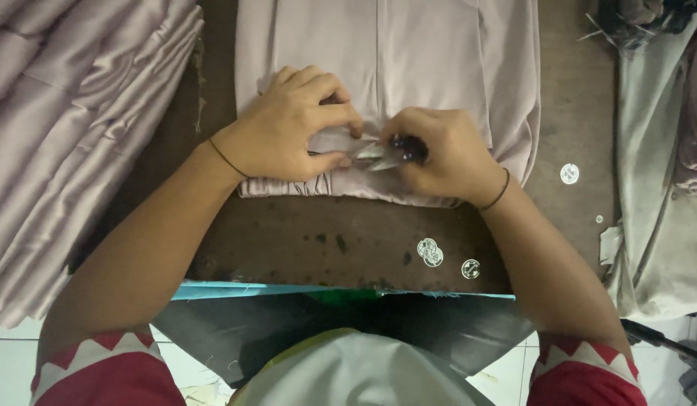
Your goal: Folding satin pants and trimming loose threads with snips on a workbench
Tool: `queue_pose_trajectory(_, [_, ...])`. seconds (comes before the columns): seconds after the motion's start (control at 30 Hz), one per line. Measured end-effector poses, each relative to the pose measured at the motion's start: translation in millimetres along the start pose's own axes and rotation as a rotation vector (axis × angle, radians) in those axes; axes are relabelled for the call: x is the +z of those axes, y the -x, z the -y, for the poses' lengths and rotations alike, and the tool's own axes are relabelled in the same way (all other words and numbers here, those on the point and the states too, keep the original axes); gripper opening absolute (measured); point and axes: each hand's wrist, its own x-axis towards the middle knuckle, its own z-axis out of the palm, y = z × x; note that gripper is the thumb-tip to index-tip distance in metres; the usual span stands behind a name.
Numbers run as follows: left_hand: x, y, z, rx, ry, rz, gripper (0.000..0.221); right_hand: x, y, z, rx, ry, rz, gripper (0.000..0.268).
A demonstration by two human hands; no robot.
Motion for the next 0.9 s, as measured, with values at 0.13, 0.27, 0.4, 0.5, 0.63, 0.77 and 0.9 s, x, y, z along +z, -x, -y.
queue_pose_trajectory(0.13, [-2, 0, -2, -0.016, 0.007, 0.009, 0.043, -12, -5, 4, 0.150, -0.352, -0.016, 0.005])
queue_pose_trajectory(0.27, [1, 1, -2, 0.034, -0.015, -0.058, 0.040, -11, -3, -3, 0.445, -0.640, -0.077, 0.009])
queue_pose_trajectory(0.4, [0, -3, -17, 0.134, -0.330, -0.338, 0.024, -16, -4, -1, 0.538, -0.697, -0.097, 0.010])
queue_pose_trajectory(0.5, [0, -4, -46, 0.188, -0.285, -0.397, 0.029, -14, -3, -1, 0.502, -0.715, -0.139, 0.015])
queue_pose_trajectory(0.63, [-1, -4, -102, -0.164, 0.478, -0.217, 0.018, -13, -8, 8, 0.472, -0.757, -0.192, 0.013])
queue_pose_trajectory(0.77, [21, -13, -104, -0.797, 1.517, -0.077, 0.054, -10, -9, 17, 0.507, -0.715, -0.227, 0.007])
queue_pose_trajectory(0.9, [21, -23, -102, -1.090, 1.703, -0.340, 0.053, -10, -11, 28, 0.460, -0.763, -0.179, 0.005])
